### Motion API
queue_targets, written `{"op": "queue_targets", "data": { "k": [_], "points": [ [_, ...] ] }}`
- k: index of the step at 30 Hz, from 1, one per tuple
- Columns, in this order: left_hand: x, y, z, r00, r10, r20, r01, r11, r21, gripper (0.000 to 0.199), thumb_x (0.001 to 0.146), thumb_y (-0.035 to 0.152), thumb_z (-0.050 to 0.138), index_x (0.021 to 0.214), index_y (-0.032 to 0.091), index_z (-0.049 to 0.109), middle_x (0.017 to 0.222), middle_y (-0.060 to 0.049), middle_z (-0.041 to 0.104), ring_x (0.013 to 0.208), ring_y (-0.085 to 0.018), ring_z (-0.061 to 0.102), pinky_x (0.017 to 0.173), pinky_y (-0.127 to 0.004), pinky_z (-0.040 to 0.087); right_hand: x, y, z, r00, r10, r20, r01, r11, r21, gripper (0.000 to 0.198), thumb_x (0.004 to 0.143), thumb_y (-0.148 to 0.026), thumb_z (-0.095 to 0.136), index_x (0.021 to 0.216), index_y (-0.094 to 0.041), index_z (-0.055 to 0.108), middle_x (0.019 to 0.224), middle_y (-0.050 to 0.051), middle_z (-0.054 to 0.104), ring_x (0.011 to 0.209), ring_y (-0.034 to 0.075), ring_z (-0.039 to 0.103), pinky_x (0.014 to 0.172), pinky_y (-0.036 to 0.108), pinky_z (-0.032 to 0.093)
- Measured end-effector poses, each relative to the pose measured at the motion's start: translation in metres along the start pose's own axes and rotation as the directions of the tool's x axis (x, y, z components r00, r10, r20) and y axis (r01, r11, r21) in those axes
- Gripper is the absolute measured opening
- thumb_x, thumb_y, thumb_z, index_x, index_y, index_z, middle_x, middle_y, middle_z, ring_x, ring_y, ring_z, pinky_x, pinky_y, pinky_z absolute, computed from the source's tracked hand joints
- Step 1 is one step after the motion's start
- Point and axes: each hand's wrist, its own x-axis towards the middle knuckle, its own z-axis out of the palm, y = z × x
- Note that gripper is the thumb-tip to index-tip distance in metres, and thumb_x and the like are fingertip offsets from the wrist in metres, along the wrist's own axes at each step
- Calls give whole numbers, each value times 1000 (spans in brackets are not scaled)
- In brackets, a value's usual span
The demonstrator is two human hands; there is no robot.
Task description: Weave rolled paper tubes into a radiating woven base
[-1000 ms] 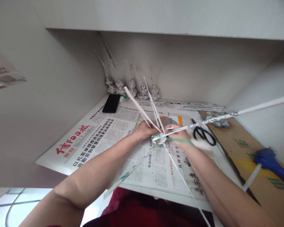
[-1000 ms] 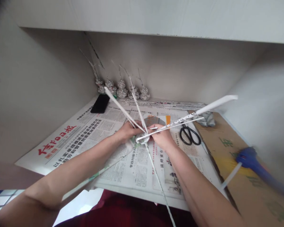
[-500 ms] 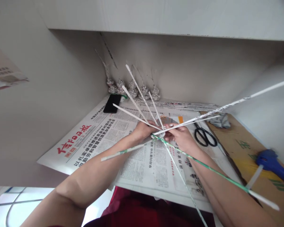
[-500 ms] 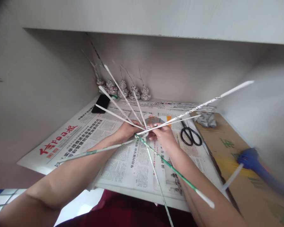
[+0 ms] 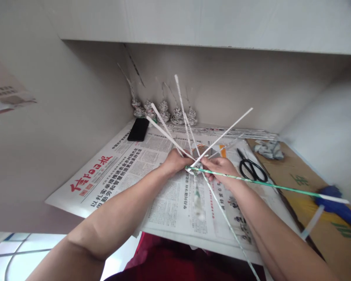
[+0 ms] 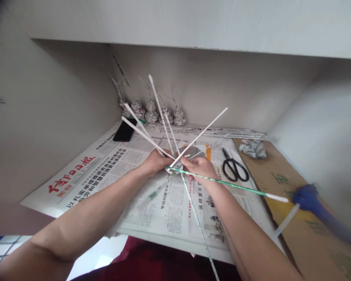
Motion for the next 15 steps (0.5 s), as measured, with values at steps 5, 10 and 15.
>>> {"op": "queue_targets", "data": {
  "k": [5,10,15],
  "points": [
    [0,-4,1,999,29,-20,-24,982,190,12,60,23,72,66,13,69,63,-1,64,58,-12,56,55,-23,42,6,11,8,973,-230,36,224,967,120,29,62,-38,77,79,-17,67,69,2,68,59,14,60,54,23,47],
    [-1,-6,3,998,65,-6,-62,963,262,11,63,24,69,63,14,66,59,0,61,56,-11,53,53,-22,39,3,13,17,947,-287,-145,280,958,-66,18,65,-31,70,77,-19,67,61,-2,62,54,13,55,51,23,42],
    [-2,-7,6,1000,-6,-11,8,985,172,25,63,36,74,63,15,62,57,2,58,52,-10,50,50,-21,37,4,14,17,930,-272,-249,259,962,-84,14,70,-32,63,78,-21,66,66,0,66,58,16,59,55,26,44]
  ]
}}
